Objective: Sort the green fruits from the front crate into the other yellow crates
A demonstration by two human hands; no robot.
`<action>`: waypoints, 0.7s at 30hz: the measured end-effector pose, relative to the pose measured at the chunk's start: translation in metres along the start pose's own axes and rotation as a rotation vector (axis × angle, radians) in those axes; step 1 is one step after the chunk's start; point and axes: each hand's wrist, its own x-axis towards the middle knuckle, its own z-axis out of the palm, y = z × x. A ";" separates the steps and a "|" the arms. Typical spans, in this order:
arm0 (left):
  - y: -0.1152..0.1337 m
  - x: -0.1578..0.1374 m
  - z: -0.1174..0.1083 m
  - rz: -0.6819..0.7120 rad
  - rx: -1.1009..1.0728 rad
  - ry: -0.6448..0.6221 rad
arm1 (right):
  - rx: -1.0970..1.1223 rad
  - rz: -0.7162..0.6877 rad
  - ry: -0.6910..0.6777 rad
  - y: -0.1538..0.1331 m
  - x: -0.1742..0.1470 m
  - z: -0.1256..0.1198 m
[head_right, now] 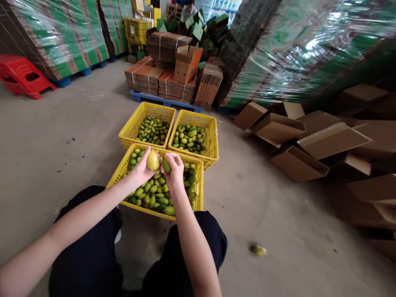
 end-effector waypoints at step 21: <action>0.007 -0.020 0.003 -0.152 -0.294 -0.007 | 0.147 0.222 -0.126 -0.010 -0.012 -0.026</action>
